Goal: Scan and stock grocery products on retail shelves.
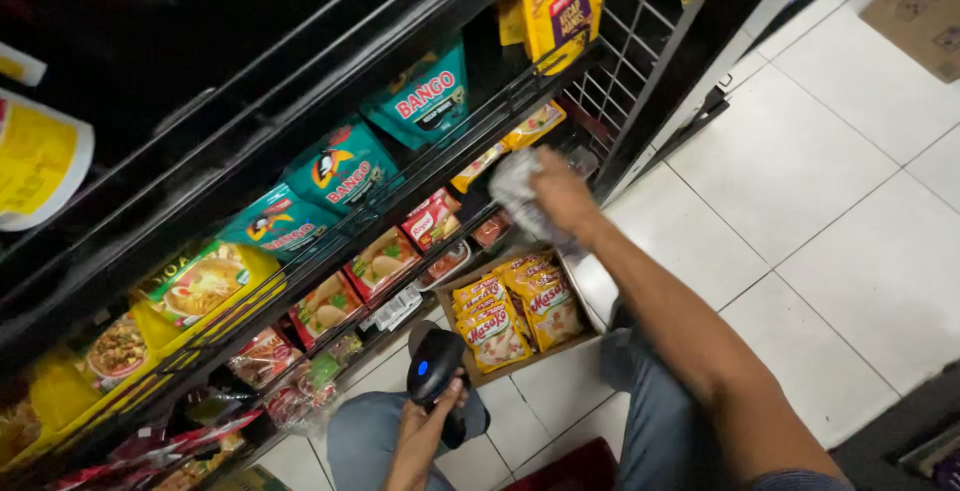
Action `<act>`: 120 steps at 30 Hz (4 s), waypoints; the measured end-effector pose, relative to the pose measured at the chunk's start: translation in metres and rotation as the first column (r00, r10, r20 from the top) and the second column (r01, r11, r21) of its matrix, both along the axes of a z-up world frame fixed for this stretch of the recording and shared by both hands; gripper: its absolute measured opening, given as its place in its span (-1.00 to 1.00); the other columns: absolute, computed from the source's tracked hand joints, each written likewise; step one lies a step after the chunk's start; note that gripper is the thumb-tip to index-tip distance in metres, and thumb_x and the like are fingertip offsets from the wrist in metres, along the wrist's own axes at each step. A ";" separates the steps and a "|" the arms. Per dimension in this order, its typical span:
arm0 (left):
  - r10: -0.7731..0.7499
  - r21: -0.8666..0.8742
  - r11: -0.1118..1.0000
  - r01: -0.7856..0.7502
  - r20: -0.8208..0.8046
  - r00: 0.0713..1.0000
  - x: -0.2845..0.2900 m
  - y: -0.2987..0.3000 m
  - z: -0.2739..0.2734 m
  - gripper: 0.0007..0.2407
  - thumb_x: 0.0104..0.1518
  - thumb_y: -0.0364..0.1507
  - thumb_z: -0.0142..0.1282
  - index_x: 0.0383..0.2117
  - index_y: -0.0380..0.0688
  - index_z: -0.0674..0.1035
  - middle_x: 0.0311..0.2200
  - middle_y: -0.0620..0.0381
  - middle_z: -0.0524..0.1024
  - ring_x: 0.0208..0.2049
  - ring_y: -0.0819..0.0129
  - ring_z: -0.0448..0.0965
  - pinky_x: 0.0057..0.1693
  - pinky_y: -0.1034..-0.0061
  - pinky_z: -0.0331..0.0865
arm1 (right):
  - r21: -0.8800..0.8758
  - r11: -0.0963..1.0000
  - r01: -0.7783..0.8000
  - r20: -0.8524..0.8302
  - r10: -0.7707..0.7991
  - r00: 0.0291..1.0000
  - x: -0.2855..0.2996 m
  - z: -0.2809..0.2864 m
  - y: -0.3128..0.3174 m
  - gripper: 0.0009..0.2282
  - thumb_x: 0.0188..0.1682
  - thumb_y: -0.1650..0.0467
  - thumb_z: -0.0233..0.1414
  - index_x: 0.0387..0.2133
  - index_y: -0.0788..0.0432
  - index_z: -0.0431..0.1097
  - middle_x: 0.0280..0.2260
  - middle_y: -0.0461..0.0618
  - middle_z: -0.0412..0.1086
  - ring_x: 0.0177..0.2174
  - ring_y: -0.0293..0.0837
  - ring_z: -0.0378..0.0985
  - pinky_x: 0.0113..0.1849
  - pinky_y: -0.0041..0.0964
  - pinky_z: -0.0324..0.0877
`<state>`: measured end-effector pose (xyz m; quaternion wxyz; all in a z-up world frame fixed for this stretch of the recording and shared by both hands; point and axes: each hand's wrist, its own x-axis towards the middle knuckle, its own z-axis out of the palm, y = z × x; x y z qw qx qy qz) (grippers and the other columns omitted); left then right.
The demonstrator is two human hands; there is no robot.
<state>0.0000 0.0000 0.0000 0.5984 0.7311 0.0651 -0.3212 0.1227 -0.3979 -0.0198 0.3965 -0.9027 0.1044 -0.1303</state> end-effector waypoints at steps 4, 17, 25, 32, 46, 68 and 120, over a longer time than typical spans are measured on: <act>0.009 -0.008 1.000 -0.009 -0.001 1.000 -0.003 0.007 -0.017 -0.74 0.10 -0.32 0.25 -0.16 -0.21 0.67 -0.43 0.16 0.65 -0.32 0.45 0.60 -0.08 0.52 0.46 | -0.646 0.762 0.032 -0.061 -0.093 0.994 0.007 -0.098 -0.084 -0.81 -0.12 0.43 -0.02 -0.22 0.06 0.38 -0.11 0.12 0.45 0.05 0.16 0.46 0.27 -0.06 0.28; -0.068 -0.108 0.991 0.081 0.118 0.991 0.001 -0.006 -0.013 -0.71 0.16 -0.18 0.20 -0.38 -0.19 0.59 -0.56 0.21 0.49 -0.48 0.47 0.47 -0.28 0.51 0.35 | -0.408 0.884 -0.228 -0.139 0.187 0.973 -0.006 -0.085 -0.004 -0.80 -0.03 0.37 0.11 -0.43 0.34 0.42 -0.34 0.36 0.44 -0.14 0.32 0.49 0.14 0.13 0.26; 0.004 -0.119 0.993 0.008 0.095 0.995 -0.013 -0.005 0.033 -0.74 0.24 -0.22 0.16 -0.35 -0.20 0.59 -0.56 0.32 0.47 -0.50 0.58 0.45 -0.33 0.57 0.35 | -0.070 0.983 -0.173 -0.349 0.138 0.927 -0.095 0.065 0.082 -0.62 -0.05 0.26 0.21 -0.21 0.39 0.41 -0.23 0.40 0.50 -0.11 0.23 0.61 -0.10 -0.01 0.45; 0.105 -0.495 0.867 -0.048 0.088 0.991 -0.027 -0.003 0.037 -0.82 0.25 -0.32 0.12 -0.29 -0.18 0.56 -0.57 0.28 0.45 -0.52 0.56 0.45 -0.33 0.58 0.37 | 0.714 0.700 0.013 -0.004 -0.014 1.000 -0.105 0.068 0.138 -0.53 -0.06 0.44 0.16 0.14 0.27 0.26 0.05 0.13 0.43 0.02 -0.02 0.48 0.01 -0.07 0.39; 0.415 -0.708 0.641 -0.295 -0.003 0.910 -0.020 0.016 0.054 -0.84 0.24 -0.36 0.11 -0.21 -0.18 0.52 -0.60 0.25 0.41 -0.56 0.54 0.42 -0.39 0.55 0.42 | 0.956 0.282 0.080 -0.123 0.140 0.982 0.109 -0.096 0.279 -0.29 -0.01 0.24 0.18 0.40 0.09 0.02 -0.10 0.13 0.27 -0.25 -0.08 0.33 -0.19 0.05 0.46; -0.185 -0.365 0.876 0.317 0.352 0.917 -0.039 -0.063 -0.007 -0.40 0.27 -0.36 0.00 0.37 -0.14 -0.06 0.11 -0.08 0.40 0.13 0.21 0.47 0.18 0.38 0.38 | 0.479 0.791 -0.379 -0.335 0.564 0.754 -0.151 0.082 0.152 -0.53 0.01 0.22 0.13 0.08 0.26 0.29 -0.17 0.01 0.46 -0.19 -0.20 0.51 -0.15 -0.26 0.44; -0.341 0.134 0.920 0.369 0.740 0.579 0.057 -0.084 -0.008 -0.63 -0.11 -0.76 -0.01 -0.25 -0.08 0.70 0.17 -0.06 0.44 0.04 0.01 0.52 0.11 0.22 0.40 | 0.779 0.534 0.329 -0.277 -0.178 0.944 -0.174 0.010 0.018 -0.57 0.02 0.25 0.12 -0.01 0.38 0.36 -0.24 0.25 0.53 -0.42 -0.15 0.57 -0.33 -0.26 0.51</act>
